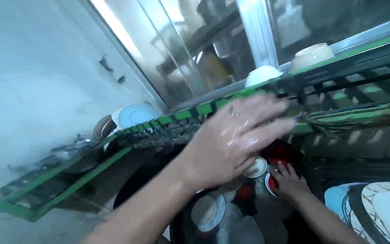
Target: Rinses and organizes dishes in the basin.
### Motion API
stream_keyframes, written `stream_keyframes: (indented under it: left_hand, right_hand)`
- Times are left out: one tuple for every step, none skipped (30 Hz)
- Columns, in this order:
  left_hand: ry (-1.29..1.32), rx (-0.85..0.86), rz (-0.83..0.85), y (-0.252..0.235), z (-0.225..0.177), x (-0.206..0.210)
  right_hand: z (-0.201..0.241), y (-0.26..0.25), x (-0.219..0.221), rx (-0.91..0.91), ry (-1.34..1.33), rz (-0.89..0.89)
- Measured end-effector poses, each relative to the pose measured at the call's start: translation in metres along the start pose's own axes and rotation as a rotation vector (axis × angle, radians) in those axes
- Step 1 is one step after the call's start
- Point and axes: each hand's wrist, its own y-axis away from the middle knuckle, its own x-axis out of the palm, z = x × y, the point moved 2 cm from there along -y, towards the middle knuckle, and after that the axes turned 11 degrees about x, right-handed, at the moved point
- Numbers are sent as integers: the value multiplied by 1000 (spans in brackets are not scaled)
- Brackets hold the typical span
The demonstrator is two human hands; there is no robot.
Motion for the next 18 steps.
stream_keyframes:
  left_hand:
    - [37,-138,51,44,-9,13]
    - [92,-311,126,88,-16,30]
    - [175,-516,232,131,-21,46]
    - [292,-744,356,169,-25,62]
    - [426,-959,466,202,-28,77]
    - [535,-1123,531,231,-32,91]
    - [621,-1246,569,254,-36,101]
    - [681,-1323,588,272,-40,109]
    - [723,-1358,594,286,-43,115]
    - [754,-1380,592,295,-45,119]
    - [772,-1399,579,301,-46,121]
    - [777,-1418,556,304,-45,121]
    - [776,-1431,520,306,-44,120]
    - [768,-1444,469,307,-41,120]
    - [755,-1459,399,307,-38,120]
    - [728,-1471,328,306,-34,121]
    - [692,-1474,263,306,-30,122]
    - [659,-1472,214,305,-26,124]
  right_hand:
    - [0,1,3,8,8,-20]
    - [0,2,5,15,16,-38]
    - [0,3,6,18,29,-62]
    - [1,3,6,18,45,-99]
    - [2,5,6,24,75,-130]
    - [3,7,6,39,116,-145]
    - [4,9,6,64,148,-145]
    - [5,10,6,88,168,-138]
    - [6,12,7,113,177,-129]
    - [5,11,9,139,173,-120]
    - [5,10,12,165,155,-101]
    - [4,7,15,191,140,-67]
    - [3,4,19,209,134,-22]
    - [3,3,22,211,138,31]
    - [2,1,26,203,144,81]
    - [3,0,29,190,152,122]
    - [5,2,31,182,160,152]
    - [10,5,31,184,169,175]
